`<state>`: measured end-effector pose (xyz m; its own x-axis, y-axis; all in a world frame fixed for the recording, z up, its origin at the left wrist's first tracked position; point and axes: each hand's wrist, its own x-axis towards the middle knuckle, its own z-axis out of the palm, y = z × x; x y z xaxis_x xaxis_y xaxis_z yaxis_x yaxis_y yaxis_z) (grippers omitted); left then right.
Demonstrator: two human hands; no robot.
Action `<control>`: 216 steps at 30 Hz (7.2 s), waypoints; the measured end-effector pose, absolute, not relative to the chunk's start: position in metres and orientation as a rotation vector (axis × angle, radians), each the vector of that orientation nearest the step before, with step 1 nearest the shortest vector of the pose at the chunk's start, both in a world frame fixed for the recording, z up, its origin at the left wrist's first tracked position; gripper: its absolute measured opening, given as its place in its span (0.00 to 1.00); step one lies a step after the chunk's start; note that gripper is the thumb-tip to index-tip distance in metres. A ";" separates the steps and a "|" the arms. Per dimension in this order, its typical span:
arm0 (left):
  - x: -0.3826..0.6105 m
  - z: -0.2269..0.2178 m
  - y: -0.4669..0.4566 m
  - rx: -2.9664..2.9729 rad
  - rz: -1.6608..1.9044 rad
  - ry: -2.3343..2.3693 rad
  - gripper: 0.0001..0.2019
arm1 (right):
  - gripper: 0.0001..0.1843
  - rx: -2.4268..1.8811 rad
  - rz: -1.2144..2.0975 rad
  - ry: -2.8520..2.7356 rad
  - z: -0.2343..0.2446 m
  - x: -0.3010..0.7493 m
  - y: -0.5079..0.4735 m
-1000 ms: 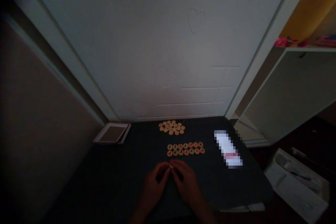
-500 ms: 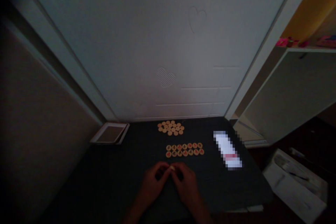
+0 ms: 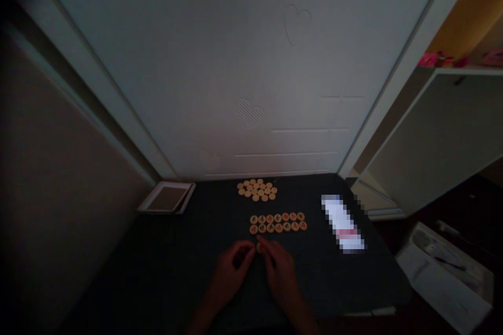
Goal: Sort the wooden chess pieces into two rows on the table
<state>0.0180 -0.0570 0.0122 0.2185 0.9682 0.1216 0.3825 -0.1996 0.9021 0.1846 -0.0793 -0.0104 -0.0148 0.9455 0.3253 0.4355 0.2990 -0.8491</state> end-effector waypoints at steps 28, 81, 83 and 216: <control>0.020 0.014 -0.055 1.649 0.938 1.286 0.13 | 0.18 -1.202 0.629 -1.661 -0.006 0.183 -0.081; 0.021 0.015 -0.059 1.733 0.868 1.215 0.10 | 0.12 -1.377 0.863 -1.415 -0.003 0.189 -0.080; 0.021 0.015 -0.059 1.734 0.877 1.209 0.10 | 0.12 -1.362 0.846 -1.419 -0.001 0.189 -0.080; 0.020 0.012 -0.057 1.660 0.905 1.244 0.07 | 0.14 -1.212 0.726 -1.657 0.001 0.184 -0.082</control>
